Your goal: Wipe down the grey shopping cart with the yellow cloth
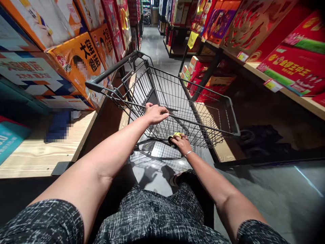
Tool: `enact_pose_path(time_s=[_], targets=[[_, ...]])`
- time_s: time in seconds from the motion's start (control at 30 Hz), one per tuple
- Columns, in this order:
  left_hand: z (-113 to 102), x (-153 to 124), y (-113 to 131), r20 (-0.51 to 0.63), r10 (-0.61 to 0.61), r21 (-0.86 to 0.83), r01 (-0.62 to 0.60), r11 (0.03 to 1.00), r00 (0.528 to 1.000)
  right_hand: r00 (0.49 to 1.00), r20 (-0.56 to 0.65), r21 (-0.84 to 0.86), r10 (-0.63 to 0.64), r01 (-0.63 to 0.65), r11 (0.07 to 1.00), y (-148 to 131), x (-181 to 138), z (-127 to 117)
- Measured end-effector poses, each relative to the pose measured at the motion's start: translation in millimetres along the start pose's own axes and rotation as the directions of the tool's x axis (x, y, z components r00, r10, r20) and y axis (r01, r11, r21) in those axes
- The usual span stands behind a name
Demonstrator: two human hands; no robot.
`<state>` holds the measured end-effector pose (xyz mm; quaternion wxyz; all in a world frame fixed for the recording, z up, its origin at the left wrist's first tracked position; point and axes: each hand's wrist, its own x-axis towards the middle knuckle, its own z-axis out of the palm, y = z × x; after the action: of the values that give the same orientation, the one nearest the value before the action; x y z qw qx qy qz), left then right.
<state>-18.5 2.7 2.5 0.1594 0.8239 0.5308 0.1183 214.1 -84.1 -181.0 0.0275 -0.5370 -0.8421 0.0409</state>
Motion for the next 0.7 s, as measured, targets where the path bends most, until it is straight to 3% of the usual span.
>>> enact_pose_path(time_s=[0.07, 0.17, 0.27, 0.37, 0.47, 0.57, 0.7], targets=[[3, 2, 2, -0.017, 0.001, 0.01, -0.001, 1.0, 1.0, 0.983, -0.179, -0.036, -0.049, 0.044, 0.998, 7, 4, -32], [6, 5, 5, -0.01, -0.002, 0.001, 0.002, 1.0, 1.0, 0.904, -0.427, -0.054, -0.015, -0.009, 0.999, 18, 8, -75], [7, 8, 6, -0.005, -0.006, -0.008, 0.005, 1.0, 1.0, 0.852, -0.518, -0.028, 0.077, -0.107, 0.994, 27, 10, -88], [7, 9, 6, -0.02, -0.006, 0.014, 0.006, 1.0, 1.0, 0.887, -0.443, -0.002, 0.129, -0.145, 0.989, 32, 5, -55], [7, 8, 7, -0.015, -0.008, 0.051, 0.008, 0.999, 1.0, 0.953, -0.247, 0.006, 0.175, -0.179, 0.984, 34, -9, 3], [7, 7, 9, -0.015, 0.0, 0.069, 0.001, 0.998, 1.0, 0.966, -0.083, 0.003, 0.245, -0.245, 0.969, 38, -25, 52], [7, 9, 10, -0.007, 0.005, 0.073, -0.004, 0.997, 1.0, 0.956, -0.04, 0.018, 0.291, -0.29, 0.957, 49, -33, 75]])
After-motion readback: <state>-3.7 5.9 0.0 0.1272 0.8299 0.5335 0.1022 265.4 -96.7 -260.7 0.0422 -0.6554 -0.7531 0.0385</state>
